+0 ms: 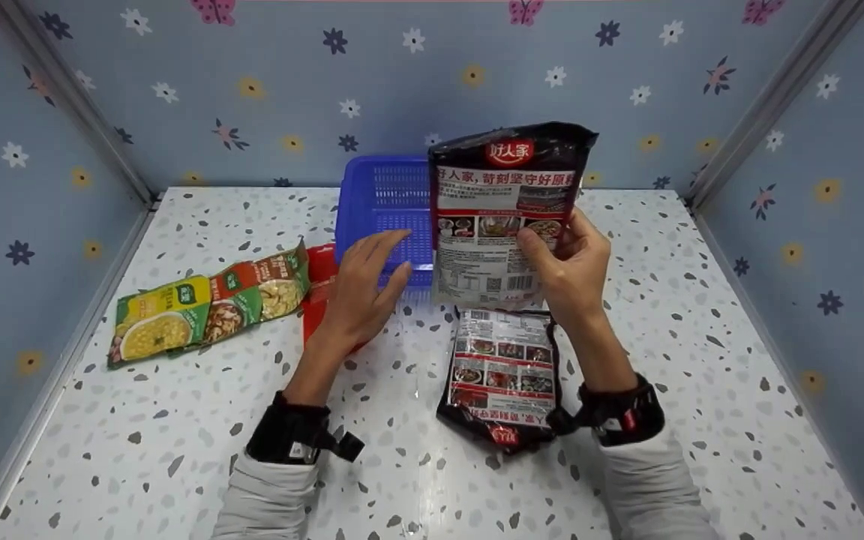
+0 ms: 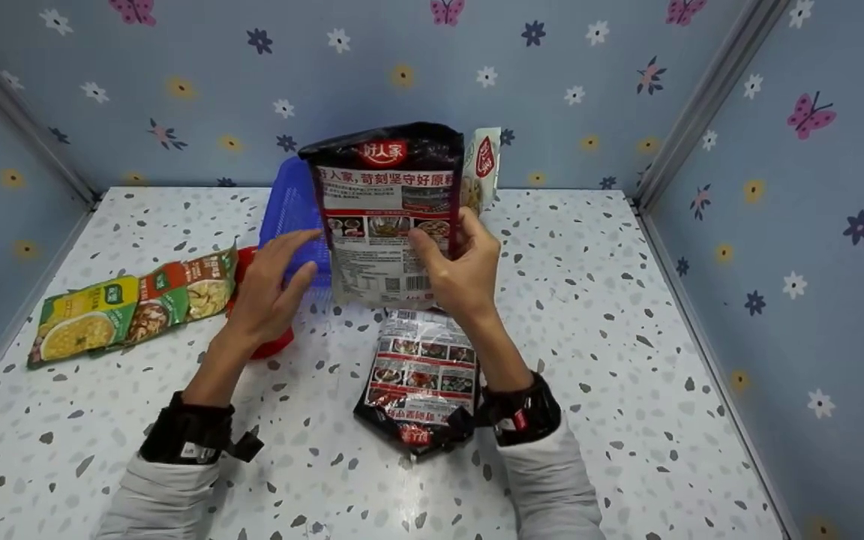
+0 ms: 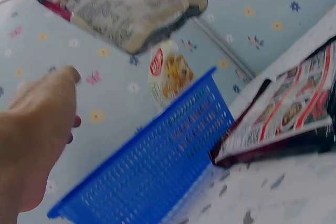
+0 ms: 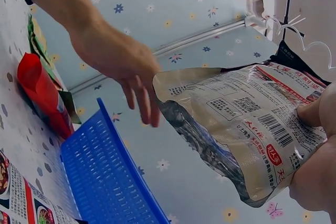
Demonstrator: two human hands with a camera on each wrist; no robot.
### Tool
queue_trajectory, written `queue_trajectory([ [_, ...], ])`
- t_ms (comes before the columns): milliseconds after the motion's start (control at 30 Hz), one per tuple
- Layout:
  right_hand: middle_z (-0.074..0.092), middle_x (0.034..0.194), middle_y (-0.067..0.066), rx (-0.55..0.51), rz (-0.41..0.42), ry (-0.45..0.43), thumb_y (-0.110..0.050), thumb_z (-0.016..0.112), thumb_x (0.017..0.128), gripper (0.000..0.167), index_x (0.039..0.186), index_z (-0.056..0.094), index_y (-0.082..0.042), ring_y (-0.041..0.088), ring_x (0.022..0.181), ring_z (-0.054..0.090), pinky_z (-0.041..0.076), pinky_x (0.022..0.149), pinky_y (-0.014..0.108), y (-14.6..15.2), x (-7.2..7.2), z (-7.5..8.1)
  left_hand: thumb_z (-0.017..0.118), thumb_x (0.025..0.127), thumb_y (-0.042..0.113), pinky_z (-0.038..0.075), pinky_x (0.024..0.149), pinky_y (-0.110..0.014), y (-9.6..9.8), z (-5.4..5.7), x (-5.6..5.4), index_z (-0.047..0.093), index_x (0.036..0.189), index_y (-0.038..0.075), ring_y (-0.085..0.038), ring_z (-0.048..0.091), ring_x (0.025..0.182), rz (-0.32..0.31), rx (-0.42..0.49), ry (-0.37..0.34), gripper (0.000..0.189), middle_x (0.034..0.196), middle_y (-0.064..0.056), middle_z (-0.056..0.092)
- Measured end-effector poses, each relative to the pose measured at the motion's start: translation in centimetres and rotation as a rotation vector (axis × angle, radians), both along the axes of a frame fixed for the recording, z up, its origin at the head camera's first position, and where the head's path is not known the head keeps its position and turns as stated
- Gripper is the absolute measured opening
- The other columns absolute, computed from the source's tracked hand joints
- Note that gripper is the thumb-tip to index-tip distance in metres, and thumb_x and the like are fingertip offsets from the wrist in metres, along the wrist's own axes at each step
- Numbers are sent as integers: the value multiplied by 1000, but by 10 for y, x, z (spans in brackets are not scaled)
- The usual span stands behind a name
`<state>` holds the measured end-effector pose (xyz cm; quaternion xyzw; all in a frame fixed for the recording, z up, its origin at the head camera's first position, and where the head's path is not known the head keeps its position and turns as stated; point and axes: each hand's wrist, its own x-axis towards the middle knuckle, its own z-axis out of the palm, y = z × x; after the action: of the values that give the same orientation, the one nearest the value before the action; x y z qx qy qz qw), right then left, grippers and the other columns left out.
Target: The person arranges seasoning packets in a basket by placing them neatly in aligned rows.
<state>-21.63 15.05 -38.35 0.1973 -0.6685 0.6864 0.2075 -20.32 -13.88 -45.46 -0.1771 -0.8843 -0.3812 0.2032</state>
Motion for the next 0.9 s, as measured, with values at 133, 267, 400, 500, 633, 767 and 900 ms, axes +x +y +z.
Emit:
queue_trajectory([
  [133, 88, 108, 9, 2, 3, 12, -7, 81, 98, 32, 129, 74, 0, 20, 84, 85, 70, 74, 34, -3, 3, 1, 49, 103, 43, 35, 136, -68, 13, 15, 14, 53, 165, 6, -43, 51, 161, -138, 218, -27, 72, 170, -18, 57],
  [267, 88, 110, 9, -12, 16, 10, -5, 80, 98, 32, 129, 74, 0, 20, 85, 85, 70, 75, 34, -6, 7, 1, 58, 98, 44, 39, 135, -66, 28, 23, 25, 46, 170, 6, -39, 54, 160, -229, 396, -104, 82, 171, -17, 57],
  [400, 88, 109, 9, -25, 26, 2, -4, 80, 97, 32, 128, 73, 1, 20, 84, 85, 70, 74, 35, -10, 12, 1, 72, 100, 34, 47, 132, -60, 42, 25, 33, 40, 173, 11, -33, 62, 152, -311, 581, -213, 83, 166, -12, 61],
  [500, 88, 108, 9, -14, 28, 13, -4, 80, 97, 32, 128, 73, 1, 19, 82, 84, 70, 72, 35, -12, 15, 2, 80, 100, 23, 58, 122, -56, 52, 27, 37, 39, 173, 15, -32, 69, 144, -375, 689, -281, 85, 161, -11, 64],
  [633, 87, 109, 12, 9, 37, 29, -3, 80, 98, 33, 129, 72, 3, 20, 82, 84, 70, 72, 36, -15, 17, -1, 87, 100, 15, 65, 112, -51, 61, 26, 41, 44, 169, 16, -33, 75, 136, -388, 745, -330, 81, 155, -12, 69],
  [767, 87, 110, 14, 12, 45, 30, -3, 79, 98, 35, 131, 71, 4, 20, 84, 84, 70, 74, 36, -17, 19, -2, 87, 101, 15, 65, 112, -50, 65, 25, 44, 49, 164, 14, -33, 76, 136, -344, 741, -342, 74, 153, -13, 72],
  [900, 87, 110, 12, -8, 58, 20, -3, 79, 98, 35, 132, 71, 4, 21, 84, 84, 70, 73, 36, -16, 19, -3, 85, 103, 15, 65, 111, -52, 66, 23, 44, 52, 161, 12, -34, 77, 135, -331, 709, -344, 67, 151, -13, 74],
])
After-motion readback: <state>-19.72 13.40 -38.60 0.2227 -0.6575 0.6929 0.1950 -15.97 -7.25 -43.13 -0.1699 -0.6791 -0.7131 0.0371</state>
